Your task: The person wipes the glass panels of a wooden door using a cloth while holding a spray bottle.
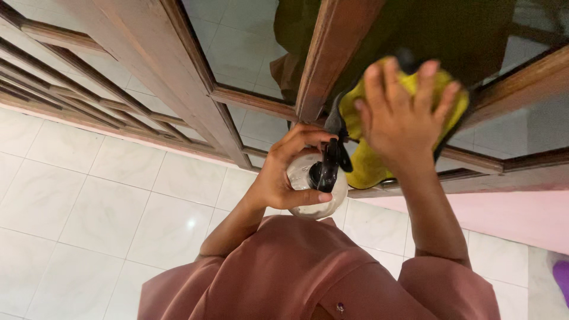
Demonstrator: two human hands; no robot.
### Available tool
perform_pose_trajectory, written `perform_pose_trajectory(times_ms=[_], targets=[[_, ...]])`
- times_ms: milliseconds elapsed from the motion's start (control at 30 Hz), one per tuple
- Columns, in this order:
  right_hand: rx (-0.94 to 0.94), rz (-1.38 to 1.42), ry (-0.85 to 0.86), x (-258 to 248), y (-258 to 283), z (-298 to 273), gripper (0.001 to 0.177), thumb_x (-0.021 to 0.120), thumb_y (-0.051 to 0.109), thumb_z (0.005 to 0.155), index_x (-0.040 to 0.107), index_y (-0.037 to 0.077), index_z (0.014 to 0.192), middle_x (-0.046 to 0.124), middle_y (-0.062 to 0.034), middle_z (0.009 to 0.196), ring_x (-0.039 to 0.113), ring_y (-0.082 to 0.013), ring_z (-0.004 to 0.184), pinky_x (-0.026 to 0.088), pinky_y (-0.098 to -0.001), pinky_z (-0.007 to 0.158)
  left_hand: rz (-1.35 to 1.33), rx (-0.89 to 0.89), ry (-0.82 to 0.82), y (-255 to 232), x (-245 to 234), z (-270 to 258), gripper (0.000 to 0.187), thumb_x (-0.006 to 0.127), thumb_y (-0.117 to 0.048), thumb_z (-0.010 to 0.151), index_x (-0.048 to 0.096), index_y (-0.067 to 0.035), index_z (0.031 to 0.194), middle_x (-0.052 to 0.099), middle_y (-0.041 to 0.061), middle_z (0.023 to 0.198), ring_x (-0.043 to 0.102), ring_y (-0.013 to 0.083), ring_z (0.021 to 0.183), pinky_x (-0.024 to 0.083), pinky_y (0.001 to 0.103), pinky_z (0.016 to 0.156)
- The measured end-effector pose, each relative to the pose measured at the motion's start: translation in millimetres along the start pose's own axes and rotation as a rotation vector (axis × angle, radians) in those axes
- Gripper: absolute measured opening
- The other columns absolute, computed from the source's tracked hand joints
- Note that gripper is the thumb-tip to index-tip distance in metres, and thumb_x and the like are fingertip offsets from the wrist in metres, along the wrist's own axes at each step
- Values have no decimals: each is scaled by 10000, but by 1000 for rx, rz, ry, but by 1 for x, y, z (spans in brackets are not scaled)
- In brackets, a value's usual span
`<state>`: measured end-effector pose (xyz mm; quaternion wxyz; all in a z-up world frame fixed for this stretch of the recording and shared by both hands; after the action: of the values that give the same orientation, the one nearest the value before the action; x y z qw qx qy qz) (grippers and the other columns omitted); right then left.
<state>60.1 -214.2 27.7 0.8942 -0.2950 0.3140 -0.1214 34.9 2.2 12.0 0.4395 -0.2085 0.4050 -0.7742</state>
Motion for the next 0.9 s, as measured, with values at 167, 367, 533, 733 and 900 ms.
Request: perform_pose_trajectory(times_ms=[167,367,533,733,900], targets=[[2,-111,56,15,8,-38,518,352,567,1197,490,226,1562,307,-34,1736,47,-380,1634,-71,-670,1269,69,7,-2,6,2,-3,730,932,-264,754,617,-11,1362,621,161,1323,616,260,1219,544,335,1005],[656,210,263,-16,-79,0,742,215,502,1110,288,-30,1622,255,-243,1671,203,-497,1536,86,-676,1219,40,-34,-6,13,7,-6,747,923,-271,735,606,-10,1358,623,146,1345,641,246,1165,541,334,1006],[639,321,117,-11,-67,12,670,225,423,1163,186,-51,1634,198,-267,1694,186,-458,1578,97,-623,1256,-11,-68,-20,15,5,-5,750,926,-259,747,596,-9,1373,605,151,1368,624,269,1244,547,361,1060],[-182,-122,-75,11,31,-21,524,490,481,1147,488,312,1643,304,42,1697,125,-322,1652,-65,-684,1275,-5,-68,-1,15,7,-4,750,923,-236,750,598,-5,1385,607,150,1366,618,262,1221,543,344,1040],[271,127,113,3,-51,-16,609,368,410,1140,437,-42,1542,393,-262,1598,280,-502,1470,133,-715,1104,-10,-48,-13,17,4,-3,741,918,-236,745,604,-9,1377,606,150,1372,623,268,1231,546,342,1040]])
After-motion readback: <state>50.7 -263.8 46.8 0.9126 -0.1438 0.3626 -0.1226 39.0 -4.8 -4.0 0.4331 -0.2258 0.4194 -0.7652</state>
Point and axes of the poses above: each hand's wrist, its own z-axis towards the middle knuckle, its own x-axis out of the palm, y = z × x, the point moved 6 cm from there along z, towards the middle knuckle
